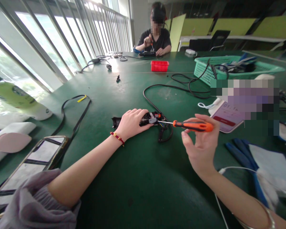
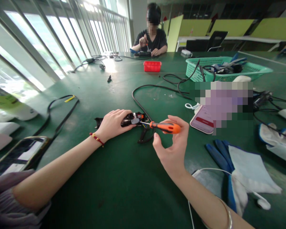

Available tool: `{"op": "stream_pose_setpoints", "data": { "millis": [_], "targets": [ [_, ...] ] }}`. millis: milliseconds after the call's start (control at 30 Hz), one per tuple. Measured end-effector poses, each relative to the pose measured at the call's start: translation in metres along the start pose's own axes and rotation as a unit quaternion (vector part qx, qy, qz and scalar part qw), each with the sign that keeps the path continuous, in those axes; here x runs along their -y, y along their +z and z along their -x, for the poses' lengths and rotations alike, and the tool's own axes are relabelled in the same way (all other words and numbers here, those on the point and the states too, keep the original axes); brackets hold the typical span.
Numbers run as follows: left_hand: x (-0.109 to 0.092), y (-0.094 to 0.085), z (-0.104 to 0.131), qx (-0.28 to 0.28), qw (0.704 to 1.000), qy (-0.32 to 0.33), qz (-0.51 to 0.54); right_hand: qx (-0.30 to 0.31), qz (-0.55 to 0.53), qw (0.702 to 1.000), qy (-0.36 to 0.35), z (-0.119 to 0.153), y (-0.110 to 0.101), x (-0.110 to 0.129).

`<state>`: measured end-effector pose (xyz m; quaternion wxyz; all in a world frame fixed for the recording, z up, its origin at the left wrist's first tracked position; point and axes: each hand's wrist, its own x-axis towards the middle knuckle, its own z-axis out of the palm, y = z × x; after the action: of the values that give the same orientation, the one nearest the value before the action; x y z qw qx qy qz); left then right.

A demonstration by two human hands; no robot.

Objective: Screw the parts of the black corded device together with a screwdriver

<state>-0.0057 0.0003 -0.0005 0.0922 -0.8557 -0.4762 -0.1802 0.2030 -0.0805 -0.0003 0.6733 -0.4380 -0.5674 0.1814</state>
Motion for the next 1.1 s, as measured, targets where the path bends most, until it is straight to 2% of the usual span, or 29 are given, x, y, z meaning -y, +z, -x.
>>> {"op": "stream_pose_setpoints", "data": {
  "millis": [100, 267, 467, 567, 733, 933, 1000, 1100],
  "targets": [
    [0.000, 0.000, 0.000, 0.001, 1.000, 0.002, 0.003, -0.002, 0.011, 1.000, 0.028, -0.001, 0.000, 0.001],
    [0.000, 0.001, -0.001, 0.004, 1.000, 0.000, 0.003, 0.036, 0.051, 0.993, 0.104, 0.003, -0.001, 0.008],
    [-0.002, -0.001, -0.001, 0.007, 1.000, -0.003, 0.004, 0.011, -0.008, 1.000, -0.007, 0.001, 0.001, 0.000],
    [-0.002, -0.002, -0.001, 0.009, 1.000, -0.003, 0.001, 0.012, 0.003, 1.000, 0.017, 0.001, 0.001, 0.002],
    [-0.001, 0.000, -0.001, 0.014, 1.000, -0.003, -0.004, 0.056, 0.043, 0.995, 0.074, 0.005, -0.001, 0.008],
    [-0.001, -0.001, -0.001, 0.014, 1.000, -0.004, -0.002, -0.003, 0.035, 0.999, -0.008, 0.002, 0.000, -0.001],
    [-0.001, -0.003, -0.001, 0.024, 1.000, -0.003, 0.002, 0.022, 0.047, 0.998, 0.020, 0.002, -0.001, 0.001],
    [0.002, -0.008, -0.002, 0.057, 0.998, 0.005, 0.023, 0.097, 0.062, 0.992, 0.047, 0.004, -0.002, 0.009]
  ]
}}
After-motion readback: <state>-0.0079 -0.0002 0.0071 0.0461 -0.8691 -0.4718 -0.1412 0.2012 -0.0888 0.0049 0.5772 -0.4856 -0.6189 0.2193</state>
